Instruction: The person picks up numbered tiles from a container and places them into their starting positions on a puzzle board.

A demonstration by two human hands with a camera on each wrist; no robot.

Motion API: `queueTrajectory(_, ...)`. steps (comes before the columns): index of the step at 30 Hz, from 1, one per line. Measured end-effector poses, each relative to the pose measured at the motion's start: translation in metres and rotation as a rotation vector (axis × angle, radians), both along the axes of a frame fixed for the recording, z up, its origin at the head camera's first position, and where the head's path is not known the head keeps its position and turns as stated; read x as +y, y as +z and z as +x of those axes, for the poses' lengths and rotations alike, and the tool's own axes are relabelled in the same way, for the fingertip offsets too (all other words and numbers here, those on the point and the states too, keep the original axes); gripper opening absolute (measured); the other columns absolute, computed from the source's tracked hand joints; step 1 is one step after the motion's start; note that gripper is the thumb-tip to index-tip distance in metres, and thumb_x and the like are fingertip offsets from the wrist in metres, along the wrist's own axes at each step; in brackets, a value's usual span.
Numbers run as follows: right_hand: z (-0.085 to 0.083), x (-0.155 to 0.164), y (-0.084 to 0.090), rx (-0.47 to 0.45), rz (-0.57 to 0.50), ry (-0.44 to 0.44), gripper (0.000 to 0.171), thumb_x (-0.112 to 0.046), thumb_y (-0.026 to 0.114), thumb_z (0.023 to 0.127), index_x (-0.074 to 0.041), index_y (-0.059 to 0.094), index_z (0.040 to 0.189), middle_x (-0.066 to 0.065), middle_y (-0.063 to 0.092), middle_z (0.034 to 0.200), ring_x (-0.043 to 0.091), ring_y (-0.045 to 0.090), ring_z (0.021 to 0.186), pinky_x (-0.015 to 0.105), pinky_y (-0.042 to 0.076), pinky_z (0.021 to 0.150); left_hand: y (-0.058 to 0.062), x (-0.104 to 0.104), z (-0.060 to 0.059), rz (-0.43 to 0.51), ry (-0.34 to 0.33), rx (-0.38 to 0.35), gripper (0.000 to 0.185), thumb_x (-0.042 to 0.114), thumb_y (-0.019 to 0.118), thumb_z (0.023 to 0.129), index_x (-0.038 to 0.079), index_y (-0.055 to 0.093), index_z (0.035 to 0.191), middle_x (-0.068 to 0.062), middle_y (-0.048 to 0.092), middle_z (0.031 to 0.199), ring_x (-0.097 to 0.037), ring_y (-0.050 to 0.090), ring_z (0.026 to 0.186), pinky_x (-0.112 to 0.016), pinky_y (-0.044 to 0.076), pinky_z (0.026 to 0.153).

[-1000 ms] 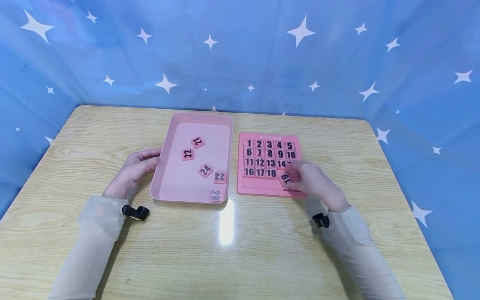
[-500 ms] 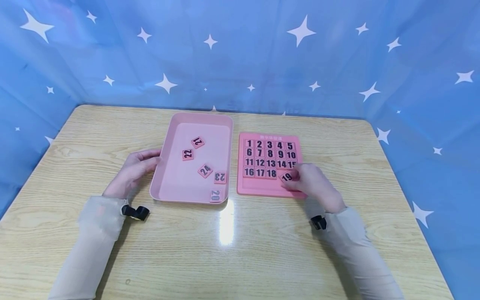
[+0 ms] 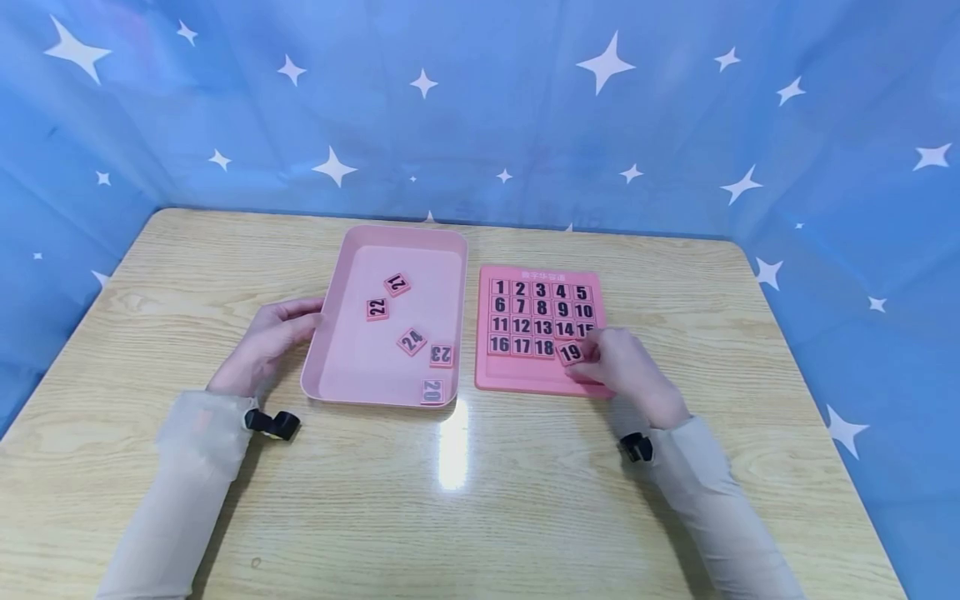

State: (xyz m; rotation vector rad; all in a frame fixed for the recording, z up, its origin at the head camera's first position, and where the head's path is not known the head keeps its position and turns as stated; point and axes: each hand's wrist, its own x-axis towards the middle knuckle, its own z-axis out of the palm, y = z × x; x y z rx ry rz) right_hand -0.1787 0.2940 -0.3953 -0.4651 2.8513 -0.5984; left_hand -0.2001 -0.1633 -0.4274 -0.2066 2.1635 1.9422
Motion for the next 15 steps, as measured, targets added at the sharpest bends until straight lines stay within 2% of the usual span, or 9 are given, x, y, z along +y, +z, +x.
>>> queueTrajectory(6,-0.0024,0.0004,0.0013,-0.009,0.011,0.03,0.011,-0.008,0.072,0.079,-0.004,0.064,0.072,0.001,0.063,0.066,0.012,0.053,0.059,0.028,0.046,0.055,0.0,0.0005,-0.0003,-0.009,0.0,-0.008,0.044,0.006,0.059,0.088,-0.01,0.051,0.128,-0.022,0.054,0.126,-0.001,0.055,0.085,-0.015,0.048,0.073)
queueTrajectory(15,-0.0058,-0.0009,0.0035,-0.023,0.01,0.032,0.012,-0.008,0.072,0.079,-0.002,0.064,0.071,0.002,0.062,0.064,0.012,0.053,0.057,0.028,0.045,0.054,-0.0009,-0.0004,-0.0009,-0.007,-0.008,-0.021,0.044,0.007,0.059,0.089,-0.009,0.05,0.129,-0.022,0.053,0.127,-0.002,0.055,0.086,-0.015,0.048,0.072)
